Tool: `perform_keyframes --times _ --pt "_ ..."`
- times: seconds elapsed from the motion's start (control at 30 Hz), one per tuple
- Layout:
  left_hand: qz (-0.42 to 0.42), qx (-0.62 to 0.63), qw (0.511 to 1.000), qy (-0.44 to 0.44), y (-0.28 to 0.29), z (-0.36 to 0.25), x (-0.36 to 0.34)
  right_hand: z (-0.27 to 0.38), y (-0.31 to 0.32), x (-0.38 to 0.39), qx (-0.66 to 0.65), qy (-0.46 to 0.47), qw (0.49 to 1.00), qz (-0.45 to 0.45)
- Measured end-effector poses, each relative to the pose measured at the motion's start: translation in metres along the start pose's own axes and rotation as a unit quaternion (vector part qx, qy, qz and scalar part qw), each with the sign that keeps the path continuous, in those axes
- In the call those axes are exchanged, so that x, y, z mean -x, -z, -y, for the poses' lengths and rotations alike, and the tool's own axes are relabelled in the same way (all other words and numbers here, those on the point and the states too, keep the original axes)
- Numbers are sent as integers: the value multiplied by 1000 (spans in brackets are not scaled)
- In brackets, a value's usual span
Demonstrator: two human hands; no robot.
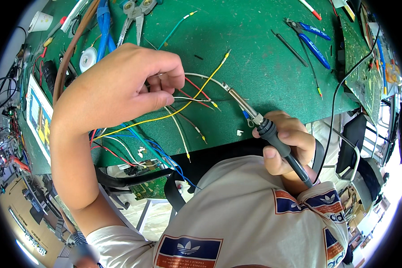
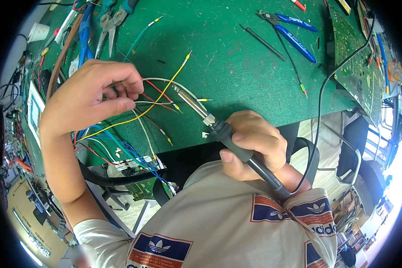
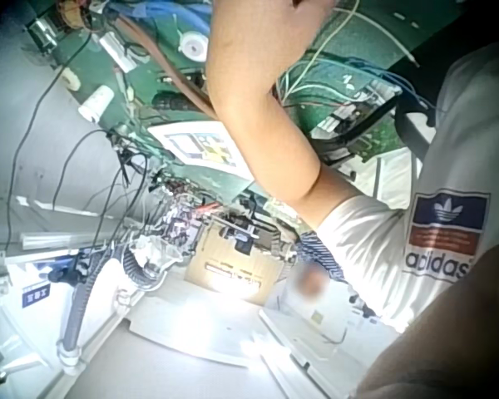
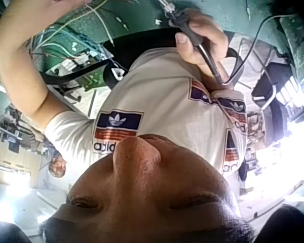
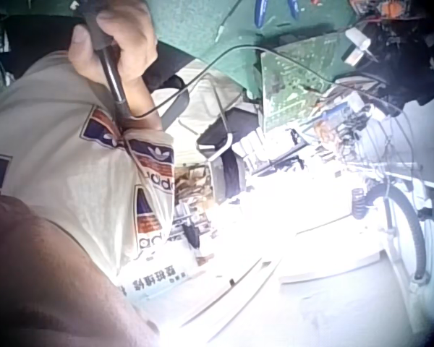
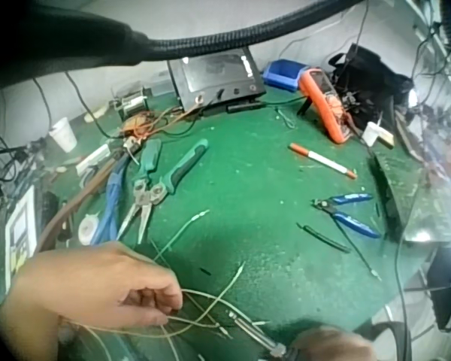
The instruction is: The person joins wires together by hand using a soldering iron and solder wire.
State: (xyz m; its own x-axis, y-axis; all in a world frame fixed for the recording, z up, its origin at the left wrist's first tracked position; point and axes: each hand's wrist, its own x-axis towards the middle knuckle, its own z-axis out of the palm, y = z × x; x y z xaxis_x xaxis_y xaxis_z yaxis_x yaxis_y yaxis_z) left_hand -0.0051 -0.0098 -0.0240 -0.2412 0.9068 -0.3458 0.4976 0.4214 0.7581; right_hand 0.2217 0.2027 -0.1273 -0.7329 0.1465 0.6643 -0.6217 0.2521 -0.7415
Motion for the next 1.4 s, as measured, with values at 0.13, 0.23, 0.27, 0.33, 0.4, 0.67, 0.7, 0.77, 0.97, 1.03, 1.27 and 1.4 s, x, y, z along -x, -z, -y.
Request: perform_keyframes --times 0.13,0.23,0.27,0.33,0.4,0.67,0.7,0.77,0.97,1.03,1.27,1.4 --pt "-6 -3 1000 7 1 -3 1 3 3 -1 -8 -9 1000 7" --pt "-16 -24 1000 -4 4 -5 2 3 5 -1 -21 -15 1000 4" --pt "-19 -15 1000 -4 4 -6 1 4 6 0 -22 -17 1000 4" --pt "-28 4 1000 -4 5 -9 3 4 6 2 -27 -21 999 0" --pt "-40 8 999 -27 4 -9 3 4 5 4 -31 -23 999 -9" --pt "-70 79 994 -11 4 -10 2 5 5 0 -52 -26 998 -27" --pt "-65 84 994 2 6 -13 3 5 5 0 -54 -28 998 -32" --pt "-61 64 996 -9 7 -13 4 6 5 1 -63 -34 997 -41" --pt "-54 -43 996 -60 3 -9 3 7 12 -3 -39 -29 998 -26" --pt "-51 -68 993 -82 -1 -8 1 7 13 -3 -42 -30 998 -25" --pt "-44 -130 988 -71 -12 -10 2 11 10 -1 -42 -35 999 2" --pt "-25 -93 995 -4 -8 -11 -1 10 9 0 -41 -35 999 -2"
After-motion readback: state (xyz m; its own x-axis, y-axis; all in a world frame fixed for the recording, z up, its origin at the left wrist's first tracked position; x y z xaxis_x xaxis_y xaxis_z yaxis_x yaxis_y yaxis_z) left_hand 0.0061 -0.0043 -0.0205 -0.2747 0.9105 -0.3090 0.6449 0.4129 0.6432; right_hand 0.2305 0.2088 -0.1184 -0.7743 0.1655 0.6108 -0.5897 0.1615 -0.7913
